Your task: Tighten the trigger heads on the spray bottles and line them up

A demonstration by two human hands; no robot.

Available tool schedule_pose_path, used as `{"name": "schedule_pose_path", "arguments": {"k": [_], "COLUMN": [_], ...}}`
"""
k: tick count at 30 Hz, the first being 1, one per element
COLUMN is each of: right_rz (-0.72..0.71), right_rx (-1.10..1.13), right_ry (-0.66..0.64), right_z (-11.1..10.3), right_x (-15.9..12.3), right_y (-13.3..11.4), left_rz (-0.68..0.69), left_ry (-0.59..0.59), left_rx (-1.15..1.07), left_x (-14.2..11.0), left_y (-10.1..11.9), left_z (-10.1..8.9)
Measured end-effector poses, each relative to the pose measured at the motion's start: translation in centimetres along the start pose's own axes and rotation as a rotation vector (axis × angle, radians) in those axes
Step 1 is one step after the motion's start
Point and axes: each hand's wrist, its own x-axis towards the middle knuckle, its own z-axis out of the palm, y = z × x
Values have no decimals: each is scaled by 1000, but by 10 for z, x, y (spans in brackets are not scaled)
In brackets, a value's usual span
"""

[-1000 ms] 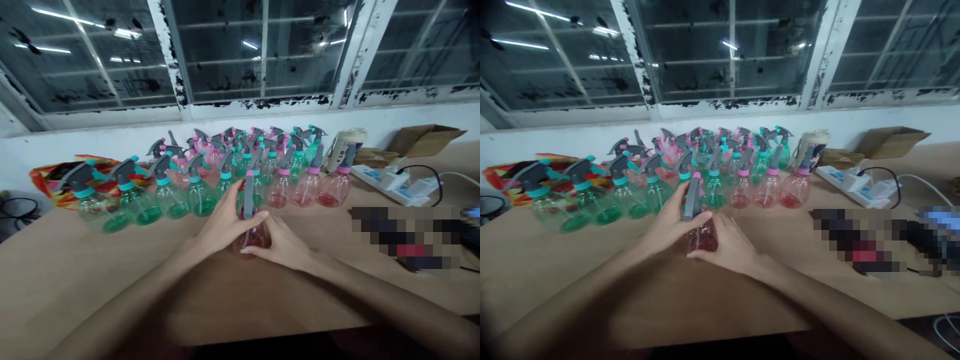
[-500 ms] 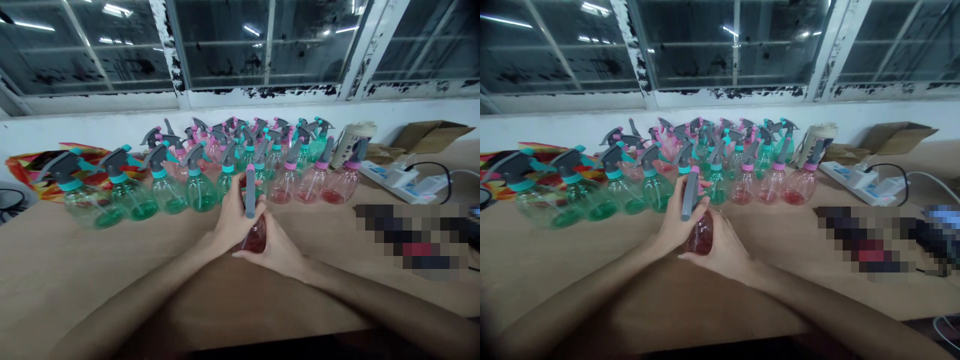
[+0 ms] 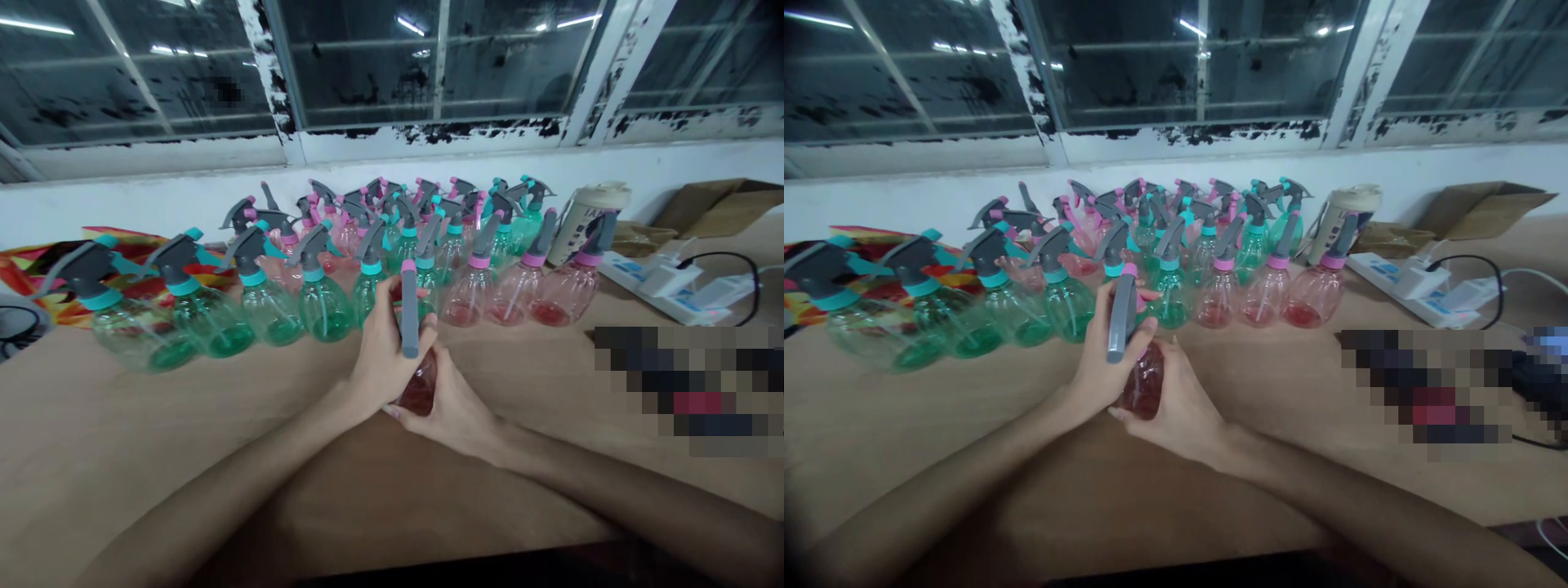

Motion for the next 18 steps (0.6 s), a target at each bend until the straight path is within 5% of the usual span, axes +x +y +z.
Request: {"name": "schedule_pose_path", "arguments": {"k": [7,18], "right_rz": [-46,-90], "right_rx": [-295,-875], "right_ry": [60,99], "right_z": [-5,3], "right_x": [-3,-23], "right_y": [-10,-3], "left_rz": [6,-78], "left_ry": [13,204], "left_rx": [41,144], "left_x": [1,0], "left_y": [-3,-13], "left_z": [1,11]}}
